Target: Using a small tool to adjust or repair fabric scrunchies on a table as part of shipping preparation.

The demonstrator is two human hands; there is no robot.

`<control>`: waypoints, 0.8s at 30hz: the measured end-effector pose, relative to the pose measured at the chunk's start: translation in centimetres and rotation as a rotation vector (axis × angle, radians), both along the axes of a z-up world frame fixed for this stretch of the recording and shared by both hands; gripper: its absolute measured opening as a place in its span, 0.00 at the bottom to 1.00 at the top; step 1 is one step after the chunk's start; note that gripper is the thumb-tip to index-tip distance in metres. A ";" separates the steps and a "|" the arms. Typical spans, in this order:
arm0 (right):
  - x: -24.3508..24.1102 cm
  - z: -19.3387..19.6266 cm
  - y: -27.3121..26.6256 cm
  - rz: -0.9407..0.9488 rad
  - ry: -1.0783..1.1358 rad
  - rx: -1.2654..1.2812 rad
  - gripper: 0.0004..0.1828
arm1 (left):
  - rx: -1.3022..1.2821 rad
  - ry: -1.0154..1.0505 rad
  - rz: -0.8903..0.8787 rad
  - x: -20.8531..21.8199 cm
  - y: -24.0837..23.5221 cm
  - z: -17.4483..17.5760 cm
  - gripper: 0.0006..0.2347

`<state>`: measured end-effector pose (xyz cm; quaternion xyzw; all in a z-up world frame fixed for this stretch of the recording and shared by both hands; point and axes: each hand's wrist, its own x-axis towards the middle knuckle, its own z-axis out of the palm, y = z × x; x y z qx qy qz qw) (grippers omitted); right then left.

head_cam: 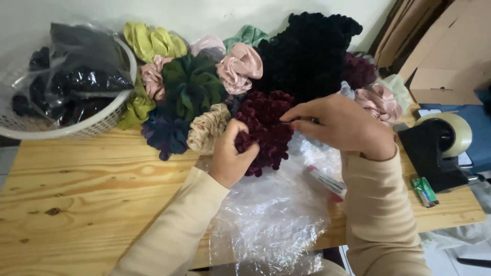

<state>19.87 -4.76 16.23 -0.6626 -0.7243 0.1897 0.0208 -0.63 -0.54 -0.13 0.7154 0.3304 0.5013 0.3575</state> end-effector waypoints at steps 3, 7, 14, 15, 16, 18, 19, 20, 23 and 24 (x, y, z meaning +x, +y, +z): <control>0.3 -1.6 0.2 0.164 0.171 0.107 0.14 | -0.169 -0.095 -0.014 -0.1 0.1 0.4 0.12; 0.0 -2.9 0.8 0.224 0.114 0.106 0.13 | -0.207 -0.193 -0.084 -0.5 0.3 -0.2 0.13; -0.3 -3.4 1.0 0.309 0.118 0.101 0.13 | -0.317 -0.223 -0.148 -0.1 0.8 0.1 0.21; -0.3 -3.3 1.1 0.311 0.111 0.098 0.13 | -0.329 -0.261 -0.194 -0.1 0.8 0.0 0.22; -0.2 -3.2 1.0 0.311 0.109 0.098 0.13 | -0.328 -0.263 -0.194 -0.1 0.8 0.2 0.22; -0.1 -2.9 0.8 0.295 0.144 0.084 0.13 | -0.398 -0.381 -0.324 -0.2 0.7 0.6 0.21; 0.1 -2.8 0.8 0.296 0.144 0.083 0.13 | -0.399 -0.381 -0.323 -0.1 0.5 0.5 0.21; 0.3 -2.6 0.8 0.300 0.166 0.085 0.13 | -0.406 -0.409 -0.368 0.0 0.3 0.5 0.22; 0.7 -1.8 0.4 0.272 0.249 0.084 0.15 | -0.391 -0.458 -0.420 0.1 0.5 -0.1 0.25; 0.9 -1.5 0.2 0.238 0.312 0.083 0.17 | -0.368 -0.477 -0.428 0.1 0.7 -0.3 0.26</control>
